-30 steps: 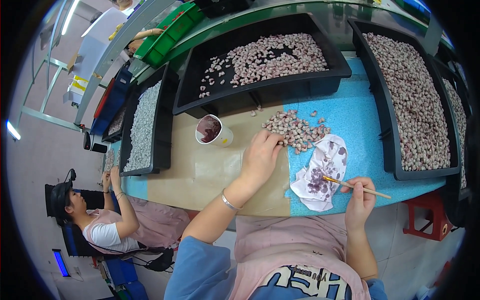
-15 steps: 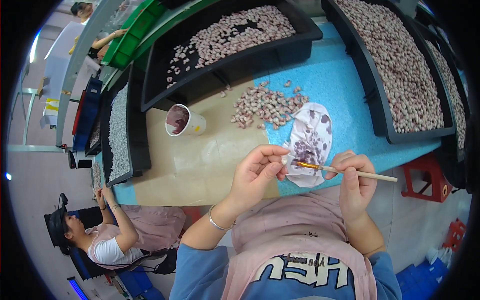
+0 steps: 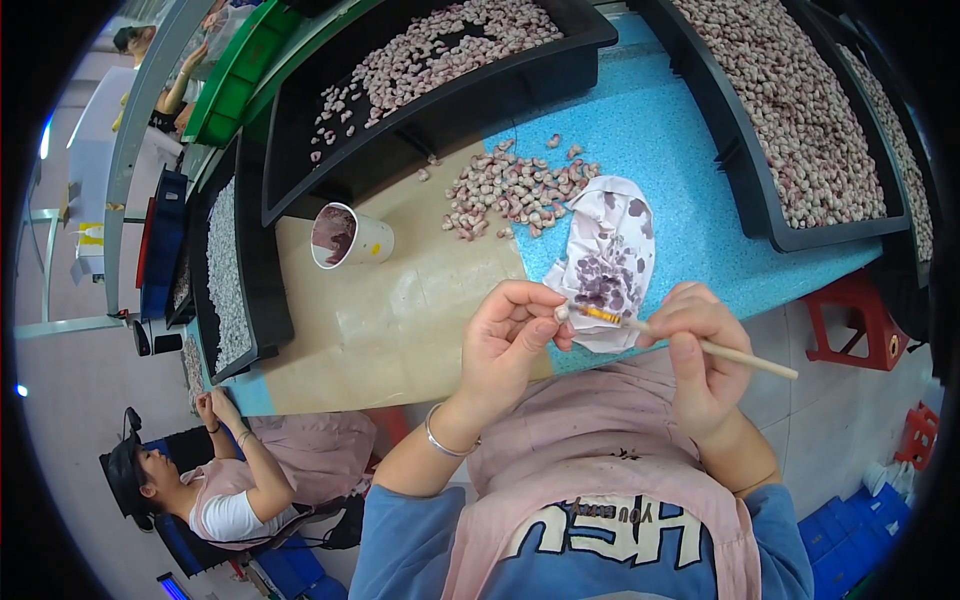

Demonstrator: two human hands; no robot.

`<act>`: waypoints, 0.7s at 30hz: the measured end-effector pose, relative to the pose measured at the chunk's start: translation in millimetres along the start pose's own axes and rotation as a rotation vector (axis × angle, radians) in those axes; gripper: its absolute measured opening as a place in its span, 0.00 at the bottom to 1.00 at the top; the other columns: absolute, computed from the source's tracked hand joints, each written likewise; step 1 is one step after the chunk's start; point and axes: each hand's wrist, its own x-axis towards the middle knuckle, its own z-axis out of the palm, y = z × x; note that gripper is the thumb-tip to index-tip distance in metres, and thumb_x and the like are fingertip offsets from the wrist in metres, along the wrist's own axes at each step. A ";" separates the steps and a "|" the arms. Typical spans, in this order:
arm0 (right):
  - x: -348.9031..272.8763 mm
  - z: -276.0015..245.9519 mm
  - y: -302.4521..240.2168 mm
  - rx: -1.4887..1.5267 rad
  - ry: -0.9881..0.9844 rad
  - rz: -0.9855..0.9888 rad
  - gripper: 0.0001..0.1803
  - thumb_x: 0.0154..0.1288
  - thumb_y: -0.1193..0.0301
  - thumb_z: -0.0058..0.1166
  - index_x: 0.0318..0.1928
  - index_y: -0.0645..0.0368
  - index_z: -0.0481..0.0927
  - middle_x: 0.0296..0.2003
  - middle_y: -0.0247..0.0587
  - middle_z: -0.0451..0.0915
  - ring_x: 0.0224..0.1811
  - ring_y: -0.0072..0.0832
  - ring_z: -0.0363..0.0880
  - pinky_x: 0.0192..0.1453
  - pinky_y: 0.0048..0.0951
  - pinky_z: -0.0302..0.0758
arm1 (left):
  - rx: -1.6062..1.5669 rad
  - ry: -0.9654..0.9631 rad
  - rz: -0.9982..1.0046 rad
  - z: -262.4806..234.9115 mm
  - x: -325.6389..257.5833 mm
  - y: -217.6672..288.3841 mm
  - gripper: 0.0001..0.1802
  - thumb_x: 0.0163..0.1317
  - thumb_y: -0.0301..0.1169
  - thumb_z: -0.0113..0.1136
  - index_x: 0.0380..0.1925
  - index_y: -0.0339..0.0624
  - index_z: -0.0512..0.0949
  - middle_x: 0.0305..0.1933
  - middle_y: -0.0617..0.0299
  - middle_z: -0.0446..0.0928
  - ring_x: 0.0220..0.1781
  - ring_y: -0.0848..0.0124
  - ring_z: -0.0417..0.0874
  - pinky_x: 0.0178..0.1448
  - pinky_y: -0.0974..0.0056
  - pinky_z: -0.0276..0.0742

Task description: Applying paint or liquid to small components using a fine brush at an industrial workbench.

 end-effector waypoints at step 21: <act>3.5 -2.8 -3.7 -0.113 -0.003 -0.028 0.06 0.61 0.74 0.45 0.30 0.62 0.75 0.25 0.38 0.76 0.28 0.27 0.69 0.35 0.26 0.65 | -0.038 0.051 0.031 0.1 0.9 -11.9 0.13 0.60 0.32 0.55 0.40 0.37 0.67 0.29 0.62 0.73 0.30 0.77 0.74 0.36 0.72 0.72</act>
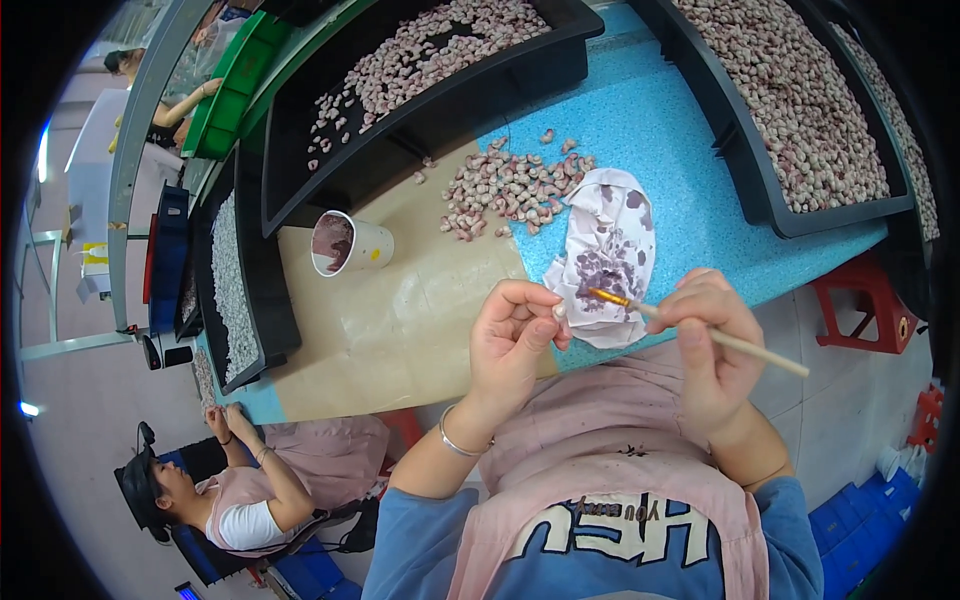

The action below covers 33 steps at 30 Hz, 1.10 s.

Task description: Applying paint or liquid to small components using a fine brush at an industrial workbench.

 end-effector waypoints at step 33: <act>-12.5 -0.2 8.5 0.232 0.114 0.179 0.07 0.65 0.74 0.42 0.34 0.65 0.72 0.27 0.40 0.72 0.29 0.22 0.72 0.35 0.21 0.67 | 1.356 0.157 0.343 -39.7 59.6 11.6 0.08 0.50 0.20 0.56 0.32 0.35 0.75 0.34 0.54 0.72 0.36 0.61 0.74 0.40 0.62 0.70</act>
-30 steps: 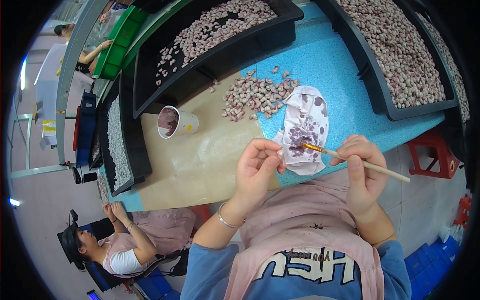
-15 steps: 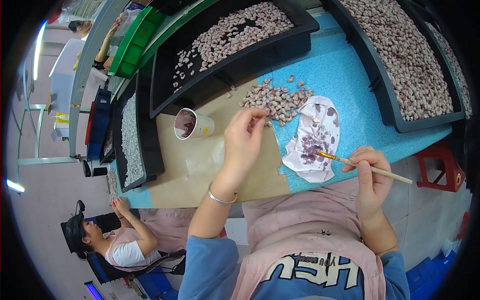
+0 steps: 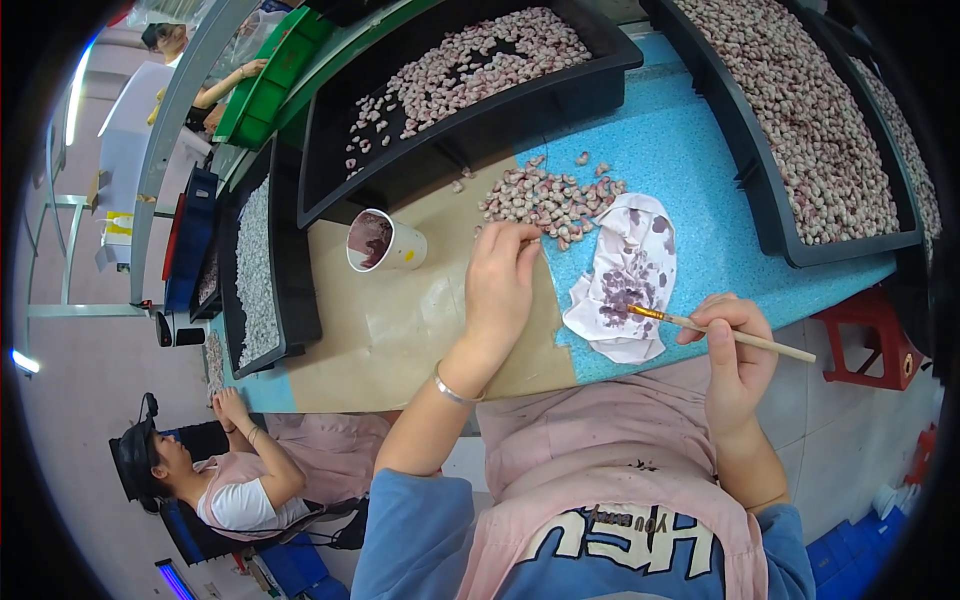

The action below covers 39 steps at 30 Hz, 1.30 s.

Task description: Applying paint or liquid to small components using a fine brush at an industrial workbench.

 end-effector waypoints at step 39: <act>6.5 6.3 -15.7 -0.220 -0.132 -0.192 0.04 0.57 0.76 0.48 0.29 0.62 0.75 0.25 0.39 0.76 0.27 0.30 0.71 0.35 0.27 0.67 | -1.376 -0.134 -0.450 -2.8 -48.0 67.9 0.22 0.64 0.37 0.49 0.54 0.44 0.56 0.28 0.67 0.67 0.26 0.80 0.65 0.29 0.75 0.62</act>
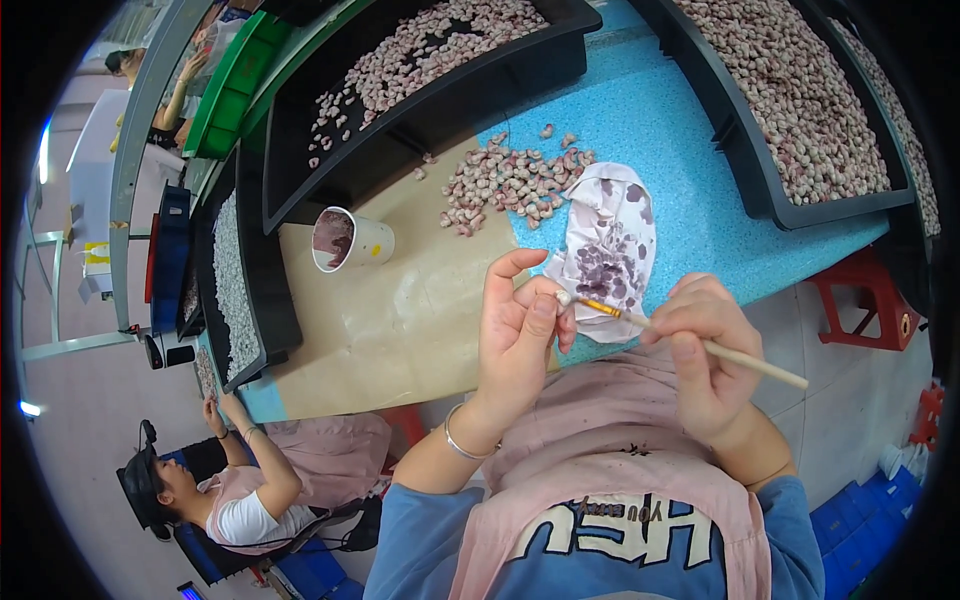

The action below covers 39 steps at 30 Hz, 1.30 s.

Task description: Applying paint or liquid to small components using a fine brush at an industrial workbench.

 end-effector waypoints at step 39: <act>-10.2 -5.9 5.8 0.207 0.152 0.164 0.08 0.65 0.73 0.42 0.34 0.65 0.72 0.26 0.39 0.73 0.29 0.22 0.71 0.35 0.20 0.67 | 0.043 0.231 0.444 -37.9 102.0 92.2 0.17 0.64 0.27 0.45 0.52 0.37 0.59 0.47 0.53 0.71 0.41 0.70 0.75 0.44 0.69 0.72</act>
